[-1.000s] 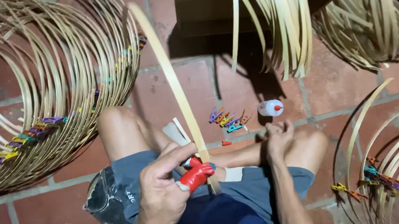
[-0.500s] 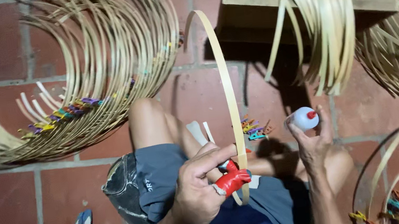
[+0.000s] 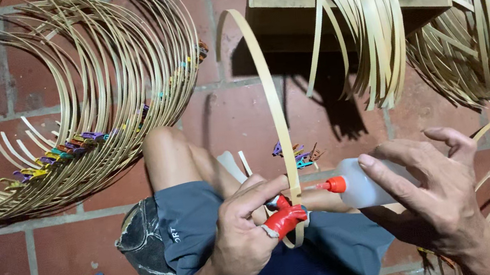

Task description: The person sits on the floor and assembles a basket by applying glue to thin wooden strips and securing them with colorful clips. They repeatedly pick up strips, apply adhesive, and attach them to a growing circular frame.

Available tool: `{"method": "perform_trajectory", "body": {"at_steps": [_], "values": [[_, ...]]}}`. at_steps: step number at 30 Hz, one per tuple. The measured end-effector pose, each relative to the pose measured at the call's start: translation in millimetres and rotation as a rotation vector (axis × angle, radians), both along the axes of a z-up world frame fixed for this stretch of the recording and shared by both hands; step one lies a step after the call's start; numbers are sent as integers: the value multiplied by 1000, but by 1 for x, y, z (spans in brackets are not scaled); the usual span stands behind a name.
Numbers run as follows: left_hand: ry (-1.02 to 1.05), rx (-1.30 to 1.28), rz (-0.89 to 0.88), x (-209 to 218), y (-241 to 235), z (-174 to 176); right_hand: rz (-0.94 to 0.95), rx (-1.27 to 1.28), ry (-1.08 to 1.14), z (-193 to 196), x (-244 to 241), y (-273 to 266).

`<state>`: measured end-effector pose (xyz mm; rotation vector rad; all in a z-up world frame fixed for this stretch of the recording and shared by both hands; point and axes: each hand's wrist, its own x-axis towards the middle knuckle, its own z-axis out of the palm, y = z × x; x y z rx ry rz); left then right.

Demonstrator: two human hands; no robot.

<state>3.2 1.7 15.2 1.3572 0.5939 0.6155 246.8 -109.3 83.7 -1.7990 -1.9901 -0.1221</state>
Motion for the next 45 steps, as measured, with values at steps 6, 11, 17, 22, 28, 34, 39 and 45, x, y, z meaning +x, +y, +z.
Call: {"method": "perform_trajectory", "body": {"at_steps": [6, 11, 17, 22, 28, 34, 39, 45], "values": [[-15, -5, 21, 2, -2, -5, 3, -73, -97, 10, -2, 6], [-22, -6, 1, 2, -1, -5, -2, -95, -160, 19, -2, 7], [12, 37, -18, 4, 0, -1, 3, -129, -179, 27, -6, 7], [29, 28, -39, 6, 1, 2, 2, -133, -241, 37, -7, 7], [62, 44, -58, 8, 2, 7, 16, -137, -341, 49, -8, 8], [41, 31, -54, 9, 3, 6, 9, -141, -226, 25, 8, -4], [82, -47, -46, 10, 6, 3, -173, -29, 180, -78, 48, -14], [25, -97, -22, 5, 5, -2, -761, 7, 777, -263, 103, -31]]}}
